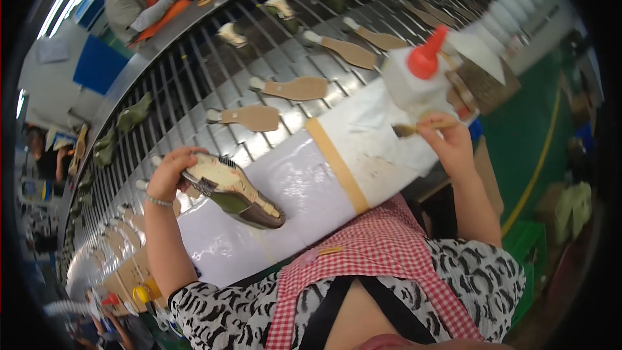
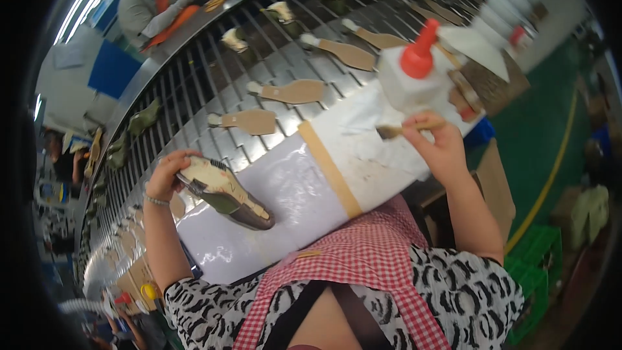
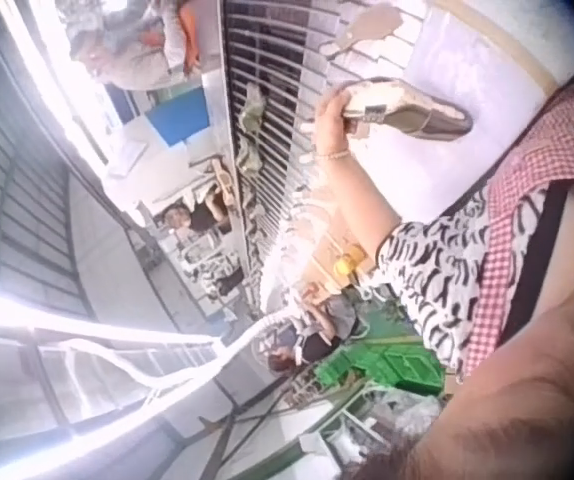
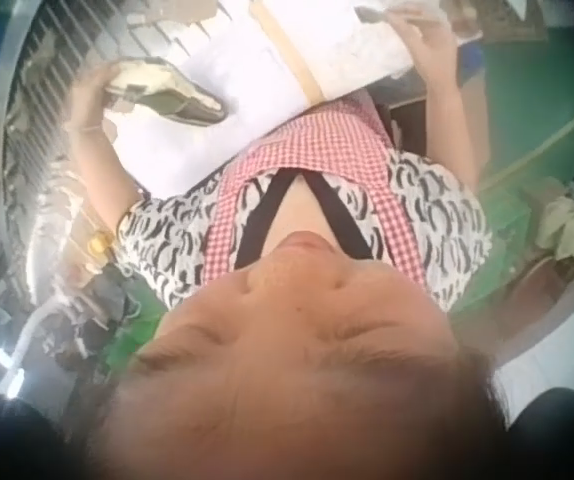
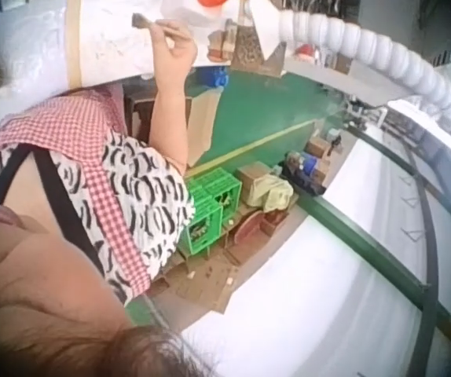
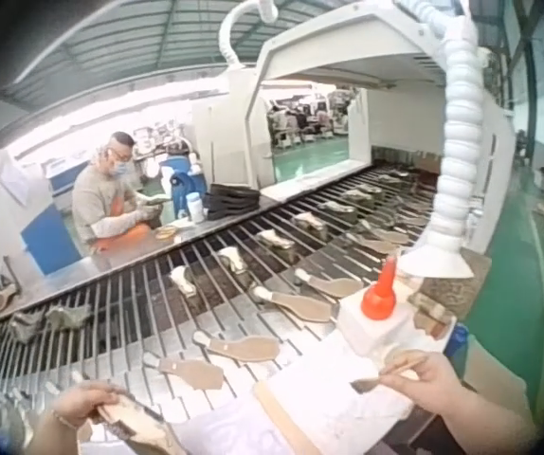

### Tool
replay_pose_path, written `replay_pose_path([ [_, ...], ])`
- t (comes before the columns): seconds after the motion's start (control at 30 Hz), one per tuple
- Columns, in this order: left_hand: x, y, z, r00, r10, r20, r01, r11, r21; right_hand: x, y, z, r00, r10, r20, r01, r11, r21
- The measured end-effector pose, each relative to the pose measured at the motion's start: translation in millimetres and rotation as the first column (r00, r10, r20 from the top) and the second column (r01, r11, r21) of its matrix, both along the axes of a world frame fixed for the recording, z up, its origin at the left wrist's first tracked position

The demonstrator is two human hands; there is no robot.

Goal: Apply glue to shoe outsoles and place them on a conveyor belt.

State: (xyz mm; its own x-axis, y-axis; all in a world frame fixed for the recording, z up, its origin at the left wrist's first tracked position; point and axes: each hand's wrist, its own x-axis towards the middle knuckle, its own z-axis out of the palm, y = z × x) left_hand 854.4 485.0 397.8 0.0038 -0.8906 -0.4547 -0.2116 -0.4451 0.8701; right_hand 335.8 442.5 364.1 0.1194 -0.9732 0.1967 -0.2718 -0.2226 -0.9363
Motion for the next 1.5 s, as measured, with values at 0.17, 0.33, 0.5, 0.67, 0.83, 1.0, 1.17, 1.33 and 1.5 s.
replay_pose_path([
  [0.17, -25.1, 19.0, -89.5, 0.967, 0.197, 0.161, -0.209, 0.976, 0.062, -47.2, -17.8, -10.5, 0.952, -0.204, -0.229, 0.157, 0.965, -0.211],
  [0.33, -67.8, 50.1, -136.1, 0.989, 0.010, 0.149, -0.016, 0.999, 0.040, -69.4, -40.6, -47.3, 0.881, -0.223, -0.418, 0.197, 0.975, -0.104],
  [0.5, -88.0, 53.4, -138.2, 0.991, 0.113, -0.075, -0.107, 0.990, 0.088, -69.6, -60.4, -78.1, 0.795, -0.153, -0.587, 0.117, 0.988, -0.099],
  [0.67, -111.2, 59.8, -129.2, 0.895, 0.228, -0.383, -0.259, 0.965, -0.033, -65.1, -55.6, -66.8, 0.809, -0.123, -0.575, 0.114, 0.992, -0.053],
  [0.83, -157.1, 40.3, -117.8, 0.834, 0.275, -0.478, -0.447, 0.846, -0.292, -69.0, -55.9, -75.6, 0.815, -0.129, -0.565, 0.106, 0.992, -0.074],
  [1.0, -211.1, 37.8, -138.0, 0.838, 0.441, -0.321, -0.542, 0.603, -0.585, -90.7, -53.6, -93.1, 0.981, -0.109, -0.160, 0.128, 0.986, 0.110],
  [1.17, -204.2, 56.3, -166.2, 0.919, 0.377, -0.115, -0.354, 0.663, -0.659, -96.5, -45.2, -103.4, 0.853, -0.346, 0.391, 0.125, 0.863, 0.489],
  [1.33, -198.1, 67.6, -140.3, 0.993, 0.008, -0.114, -0.087, 0.702, -0.707, -103.4, -52.4, -136.1, 0.612, -0.586, 0.532, 0.001, 0.672, 0.740],
  [1.5, -227.5, 78.9, -129.0, 0.981, 0.145, 0.130, 0.000, 0.667, -0.745, -117.4, -57.3, -149.7, 0.296, -0.513, 0.806, -0.280, 0.760, 0.586],
])
